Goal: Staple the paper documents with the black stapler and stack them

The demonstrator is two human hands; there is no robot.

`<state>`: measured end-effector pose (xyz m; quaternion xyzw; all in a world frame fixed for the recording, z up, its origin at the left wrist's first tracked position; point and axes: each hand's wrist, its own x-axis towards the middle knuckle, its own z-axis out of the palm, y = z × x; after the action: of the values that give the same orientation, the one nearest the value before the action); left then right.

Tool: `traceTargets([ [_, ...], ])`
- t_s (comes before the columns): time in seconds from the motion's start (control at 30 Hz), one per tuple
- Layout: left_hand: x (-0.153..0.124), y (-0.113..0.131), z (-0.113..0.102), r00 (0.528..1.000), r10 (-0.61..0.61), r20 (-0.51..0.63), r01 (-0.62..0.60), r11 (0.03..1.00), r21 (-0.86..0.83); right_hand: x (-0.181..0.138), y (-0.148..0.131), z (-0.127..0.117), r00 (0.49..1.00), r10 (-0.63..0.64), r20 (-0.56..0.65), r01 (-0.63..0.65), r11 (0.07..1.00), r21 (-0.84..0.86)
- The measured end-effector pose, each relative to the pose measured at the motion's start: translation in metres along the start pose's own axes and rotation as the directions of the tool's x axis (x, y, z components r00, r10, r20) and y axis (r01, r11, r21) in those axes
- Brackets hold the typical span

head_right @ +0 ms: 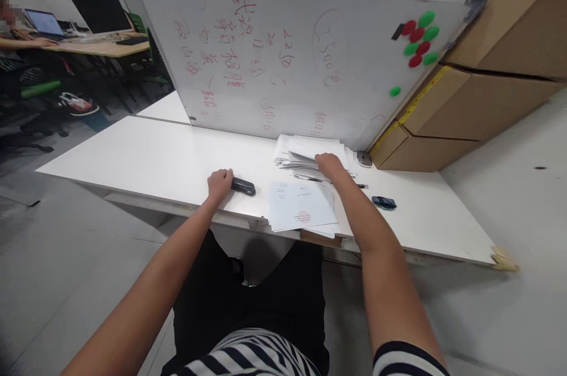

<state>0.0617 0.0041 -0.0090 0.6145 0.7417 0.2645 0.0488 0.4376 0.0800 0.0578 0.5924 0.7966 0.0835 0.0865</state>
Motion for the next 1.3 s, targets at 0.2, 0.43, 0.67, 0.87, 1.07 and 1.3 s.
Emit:
traceTargets([
  [0.2,0.001,0.001,0.000,1.000,-0.015,0.006,0.015,0.999,0.030,-0.004,-0.003,0.007,0.992,0.028,-0.125,-0.033,0.999,-0.034],
  [0.43,0.000,0.000,0.000,1.000,-0.004,0.012,0.004,1.000,-0.003,-0.006,-0.009,0.015,0.976,-0.027,-0.217,0.014,0.998,-0.061],
  [0.67,-0.001,0.002,-0.002,1.000,-0.014,0.006,0.014,1.000,-0.012,-0.005,-0.018,0.002,0.996,-0.042,-0.081,0.043,0.999,0.013],
  [0.87,-0.001,0.002,-0.003,1.000,-0.012,0.003,0.012,1.000,-0.024,0.003,-0.016,-0.009,0.999,0.001,-0.050,-0.001,1.000,-0.014],
  [1.07,-0.001,0.003,-0.004,1.000,-0.005,0.009,0.005,1.000,-0.015,0.003,-0.021,-0.007,0.990,0.009,-0.143,-0.016,0.999,-0.049],
  [1.3,-0.002,0.004,-0.005,1.000,-0.019,0.013,0.019,1.000,-0.017,-0.002,-0.026,0.002,0.977,-0.050,-0.206,0.045,0.999,-0.028],
])
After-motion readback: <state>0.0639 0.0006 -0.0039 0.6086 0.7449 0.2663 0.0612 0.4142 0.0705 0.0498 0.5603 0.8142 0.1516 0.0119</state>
